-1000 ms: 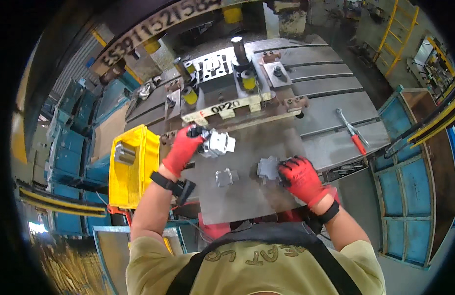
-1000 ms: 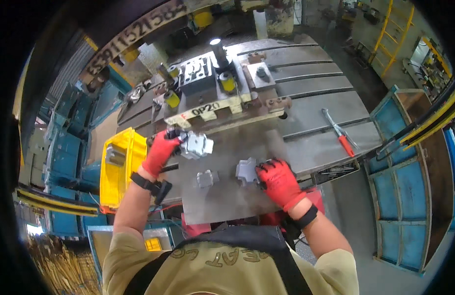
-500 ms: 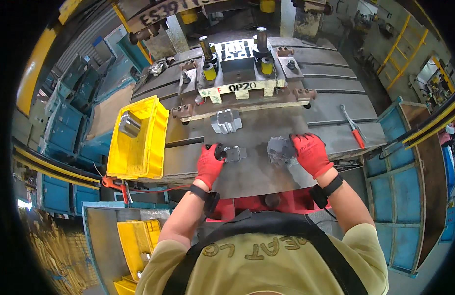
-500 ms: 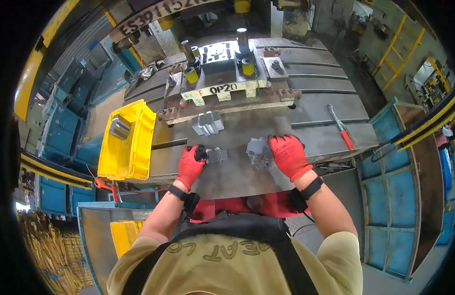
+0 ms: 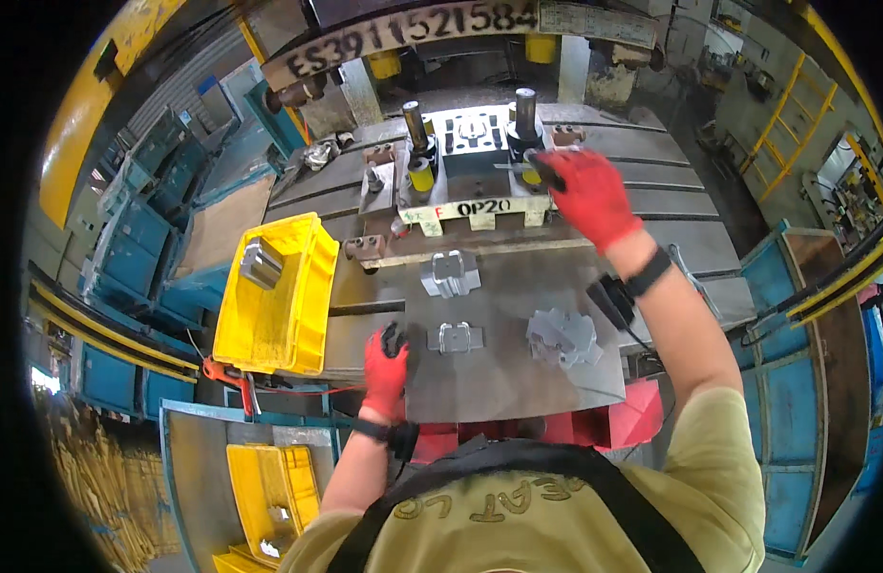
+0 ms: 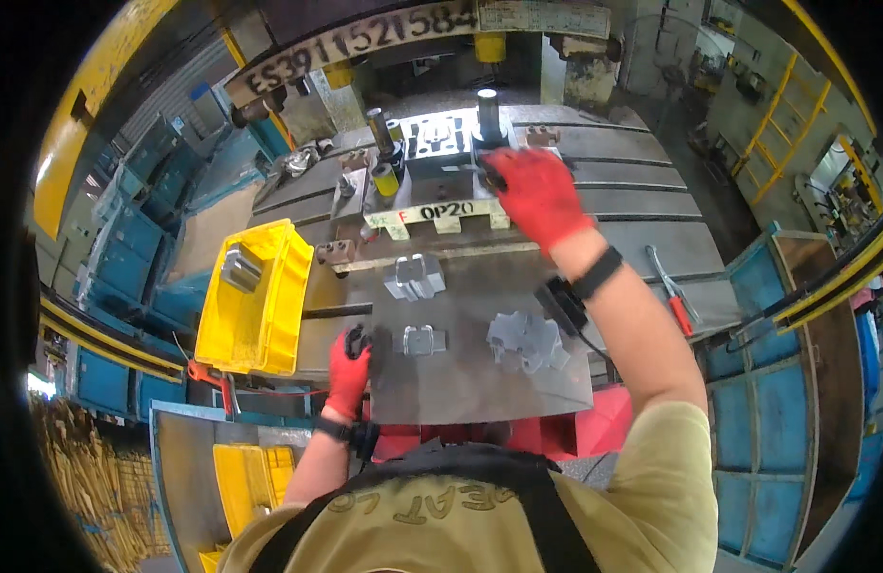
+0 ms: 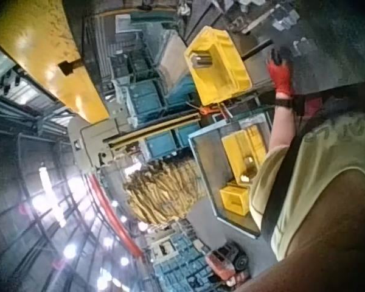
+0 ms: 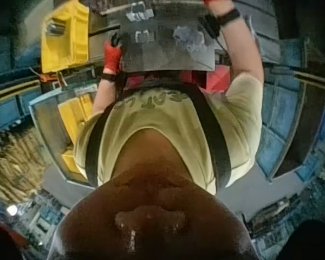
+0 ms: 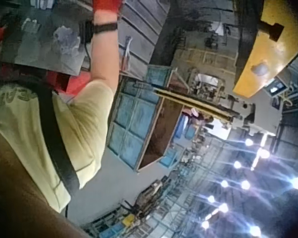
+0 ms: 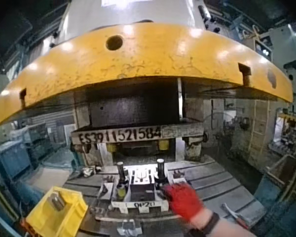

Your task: Operating a metal press to stamp parts and using a pneumatic grinder to finish them.

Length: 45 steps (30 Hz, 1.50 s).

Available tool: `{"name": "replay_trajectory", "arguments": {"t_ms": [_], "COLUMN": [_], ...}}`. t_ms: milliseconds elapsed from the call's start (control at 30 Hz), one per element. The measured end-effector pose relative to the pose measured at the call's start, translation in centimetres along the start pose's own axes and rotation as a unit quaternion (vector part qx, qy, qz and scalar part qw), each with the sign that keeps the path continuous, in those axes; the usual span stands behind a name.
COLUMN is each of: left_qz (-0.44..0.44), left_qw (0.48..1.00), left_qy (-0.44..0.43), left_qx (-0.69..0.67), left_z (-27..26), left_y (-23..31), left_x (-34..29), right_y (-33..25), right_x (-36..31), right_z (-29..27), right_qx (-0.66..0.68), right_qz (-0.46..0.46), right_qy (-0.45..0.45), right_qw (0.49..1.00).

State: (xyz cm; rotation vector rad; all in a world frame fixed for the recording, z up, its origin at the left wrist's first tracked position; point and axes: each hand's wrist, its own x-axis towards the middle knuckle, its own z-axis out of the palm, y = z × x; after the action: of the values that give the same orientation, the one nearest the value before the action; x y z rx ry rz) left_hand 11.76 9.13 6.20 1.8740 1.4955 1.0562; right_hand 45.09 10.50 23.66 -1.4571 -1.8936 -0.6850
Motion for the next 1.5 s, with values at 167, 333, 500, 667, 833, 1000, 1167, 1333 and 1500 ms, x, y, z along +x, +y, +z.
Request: {"name": "replay_trajectory", "arguments": {"t_ms": [167,333,500,667,833,1000,1167,1333,1500], "left_qz": [-0.158,-0.195,-0.327,-0.385,-0.389,-0.254,-0.086,-0.098,-0.096], "left_qw": [0.965,0.974,0.942,0.909,0.889,0.915,0.933,0.917,0.911], "left_qy": [0.015,0.095,0.025,-0.125,-0.24,-0.313,-0.336,-0.362,-0.373], "left_qx": [-0.206,-0.066,-0.075,-0.099,-0.037,-0.001,-0.091,-0.135,-0.149], "left_z": [-4.8,-8.6,-9.4,-7.9,-6.9,-5.0,-3.7,-1.7,-1.3], "left_y": [-2.1,-9.0,-11.0,-10.3,-8.6,-11.9,-11.9,-10.8,-10.5], "left_x": [-2.6,-9.1,-15.3,-16.6,-14.1,-15.2,-16.2,-14.7,-13.7], "right_y": [1.6,2.4,2.0,0.5,1.9,2.3,1.9,0.8,-3.9], "right_x": [6.3,8.3,8.0,8.6,8.2,0.8,-10.6,-28.0,-40.2], "right_z": [7.2,14.1,15.1,13.5,11.3,2.4,-8.6,-11.3,-8.4], "right_qx": [-0.015,-0.053,-0.107,-0.076,0.006,0.125,0.204,0.144,0.37], "right_qz": [0.013,0.008,0.02,0.031,0.033,0.083,0.38,0.69,0.793], "right_qy": [0.018,0.018,-0.154,-0.288,-0.297,-0.212,-0.282,-0.116,-0.22], "right_qw": [1.0,0.998,0.982,0.954,0.954,0.966,0.857,0.7,0.431]}}
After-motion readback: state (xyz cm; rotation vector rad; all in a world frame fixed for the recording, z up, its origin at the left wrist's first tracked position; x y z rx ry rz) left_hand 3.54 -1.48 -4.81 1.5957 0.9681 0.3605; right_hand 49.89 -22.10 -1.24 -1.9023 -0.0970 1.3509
